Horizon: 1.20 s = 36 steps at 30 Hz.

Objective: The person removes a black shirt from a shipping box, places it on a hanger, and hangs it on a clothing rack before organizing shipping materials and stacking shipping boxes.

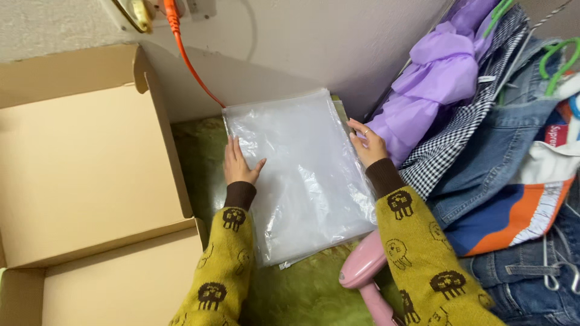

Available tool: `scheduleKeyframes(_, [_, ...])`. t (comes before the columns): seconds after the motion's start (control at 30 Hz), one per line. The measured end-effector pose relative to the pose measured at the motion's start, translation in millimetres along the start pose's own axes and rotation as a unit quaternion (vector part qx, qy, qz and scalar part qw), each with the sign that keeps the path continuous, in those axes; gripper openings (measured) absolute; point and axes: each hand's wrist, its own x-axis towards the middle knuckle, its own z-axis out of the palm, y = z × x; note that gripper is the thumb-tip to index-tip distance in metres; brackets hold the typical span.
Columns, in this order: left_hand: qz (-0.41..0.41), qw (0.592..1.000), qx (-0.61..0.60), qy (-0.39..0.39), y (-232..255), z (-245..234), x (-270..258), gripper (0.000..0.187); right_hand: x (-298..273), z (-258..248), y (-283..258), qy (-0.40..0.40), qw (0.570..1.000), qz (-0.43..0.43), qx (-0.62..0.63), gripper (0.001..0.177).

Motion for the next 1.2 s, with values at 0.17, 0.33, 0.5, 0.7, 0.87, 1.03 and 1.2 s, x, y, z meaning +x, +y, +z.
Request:
scheduleKeyframes(0.17, [0.031, 0.994, -0.064, 0.078, -0.5, -51.9, -41.9, 0.094, -28.4, -20.5, -46.1, 0.009, 0.999, -0.033, 0.025, 0.023])
scheduleKeyframes(0.33, [0.019, 0.989, -0.096, 0.108, -0.9, -91.8, -84.0, 0.088, -67.9, -42.6, -86.9, 0.041, 0.996, -0.061, 0.046, 0.020])
scheduleKeyframes(0.5, [0.069, 0.983, -0.100, 0.135, -7.8, -116.7, -126.6, 0.062, -113.8, -53.1, -117.7, 0.068, 0.990, -0.095, 0.072, 0.017])
scheduleKeyframes(0.7, [0.062, 0.972, -0.100, 0.202, -52.6, -159.9, -186.5, 0.047, -172.7, -41.3, -156.5, 0.071, 0.980, -0.133, 0.133, 0.015])
scheduleKeyframes(0.87, [0.005, 0.969, -0.118, 0.218, -60.7, -225.8, -259.8, 0.036, -192.3, -8.8, -155.6, 0.066, 0.973, -0.140, 0.171, 0.013])
scheduleKeyframes(1.03, [-0.059, 0.969, -0.130, 0.200, -97.3, -276.8, -297.6, 0.031, -204.9, 29.9, -158.5, 0.052, 0.970, -0.086, 0.223, 0.014])
scheduleKeyframes(1.2, [-0.101, 0.969, -0.112, 0.194, -155.9, -308.2, -294.1, 0.023, -189.0, 52.5, -158.1, 0.027, 0.970, -0.050, 0.237, 0.015])
